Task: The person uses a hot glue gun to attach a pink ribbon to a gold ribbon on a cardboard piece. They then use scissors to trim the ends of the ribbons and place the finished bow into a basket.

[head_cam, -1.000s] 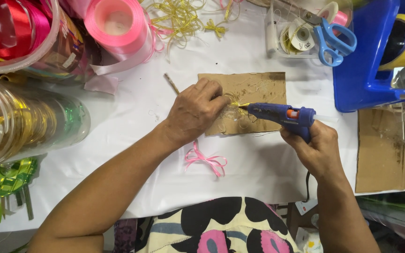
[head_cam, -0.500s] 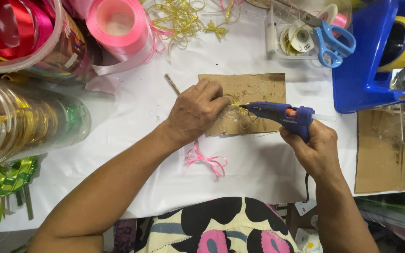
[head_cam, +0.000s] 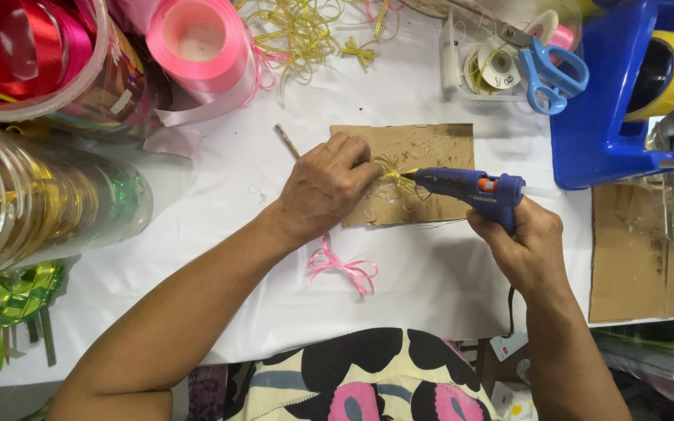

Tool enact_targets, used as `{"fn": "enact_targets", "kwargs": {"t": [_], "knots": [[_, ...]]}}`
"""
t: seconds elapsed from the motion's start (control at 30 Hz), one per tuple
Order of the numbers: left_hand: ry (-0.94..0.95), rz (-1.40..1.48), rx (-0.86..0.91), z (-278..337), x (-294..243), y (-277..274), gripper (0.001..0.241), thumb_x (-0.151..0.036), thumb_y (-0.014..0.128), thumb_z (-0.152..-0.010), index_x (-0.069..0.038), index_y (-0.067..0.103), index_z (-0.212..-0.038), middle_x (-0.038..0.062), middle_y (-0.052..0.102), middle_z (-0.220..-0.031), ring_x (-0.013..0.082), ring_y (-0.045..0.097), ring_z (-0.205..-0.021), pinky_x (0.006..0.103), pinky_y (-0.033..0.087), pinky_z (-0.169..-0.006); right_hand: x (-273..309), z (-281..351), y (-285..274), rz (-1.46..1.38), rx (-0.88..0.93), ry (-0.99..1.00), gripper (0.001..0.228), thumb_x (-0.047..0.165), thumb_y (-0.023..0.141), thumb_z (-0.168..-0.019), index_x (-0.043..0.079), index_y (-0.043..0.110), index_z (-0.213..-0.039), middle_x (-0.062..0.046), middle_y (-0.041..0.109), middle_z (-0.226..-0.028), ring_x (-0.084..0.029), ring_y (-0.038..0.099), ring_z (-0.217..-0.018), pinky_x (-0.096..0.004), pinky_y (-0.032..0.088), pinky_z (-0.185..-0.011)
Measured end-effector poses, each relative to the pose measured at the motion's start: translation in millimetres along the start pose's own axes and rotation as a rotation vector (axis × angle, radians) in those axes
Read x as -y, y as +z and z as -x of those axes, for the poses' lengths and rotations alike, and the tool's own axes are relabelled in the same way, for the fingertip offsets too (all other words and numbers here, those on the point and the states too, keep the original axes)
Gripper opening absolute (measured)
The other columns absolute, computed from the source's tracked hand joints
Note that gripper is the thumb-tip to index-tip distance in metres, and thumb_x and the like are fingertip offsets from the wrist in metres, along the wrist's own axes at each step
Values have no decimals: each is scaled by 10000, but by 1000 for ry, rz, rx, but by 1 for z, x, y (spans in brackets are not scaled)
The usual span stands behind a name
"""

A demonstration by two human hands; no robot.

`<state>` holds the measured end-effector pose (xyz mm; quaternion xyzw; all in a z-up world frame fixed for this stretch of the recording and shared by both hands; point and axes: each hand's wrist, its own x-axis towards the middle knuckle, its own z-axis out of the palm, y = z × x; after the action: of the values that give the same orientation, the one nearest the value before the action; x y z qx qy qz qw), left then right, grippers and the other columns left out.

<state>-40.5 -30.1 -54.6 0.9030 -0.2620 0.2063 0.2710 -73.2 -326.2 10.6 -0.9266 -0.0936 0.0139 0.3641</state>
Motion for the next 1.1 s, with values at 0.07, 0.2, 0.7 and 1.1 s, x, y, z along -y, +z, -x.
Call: {"fn": "enact_targets", "kwargs": {"t": [0.07,0.2,0.7,1.1], "knots": [[-5,-1,0,0,0,1,153,-161,676,-989,-127,767,-871,14,541,-818,133,582,-756,247,524,-620,0,-1,1,-3,-2,-3,217,151,749,-929,25,656,-779,-88,525,-572,-186,478,-516,-321,416,-475],[5,-6,-2,1,1,4,158,-168,669,-993,-130,767,-875,11,536,-827,132,575,-767,245,522,-626,6,-2,4,-17,1,-9,220,142,743,-928,23,656,-764,-87,522,-561,-182,472,-505,-314,412,-472],[8,-10,-5,-1,0,-1,167,-159,671,-989,-122,758,-851,9,533,-816,132,575,-752,242,522,-613,9,0,0,1,2,6,225,143,747,-920,20,648,-759,-91,517,-561,-190,467,-494,-316,401,-460],[6,-5,-9,-2,-2,-2,132,-137,703,-965,-116,763,-849,11,542,-816,128,580,-746,243,522,-606,3,0,4,-40,-25,1,209,120,766,-901,22,652,-755,-88,527,-541,-175,476,-479,-291,394,-461]]}}
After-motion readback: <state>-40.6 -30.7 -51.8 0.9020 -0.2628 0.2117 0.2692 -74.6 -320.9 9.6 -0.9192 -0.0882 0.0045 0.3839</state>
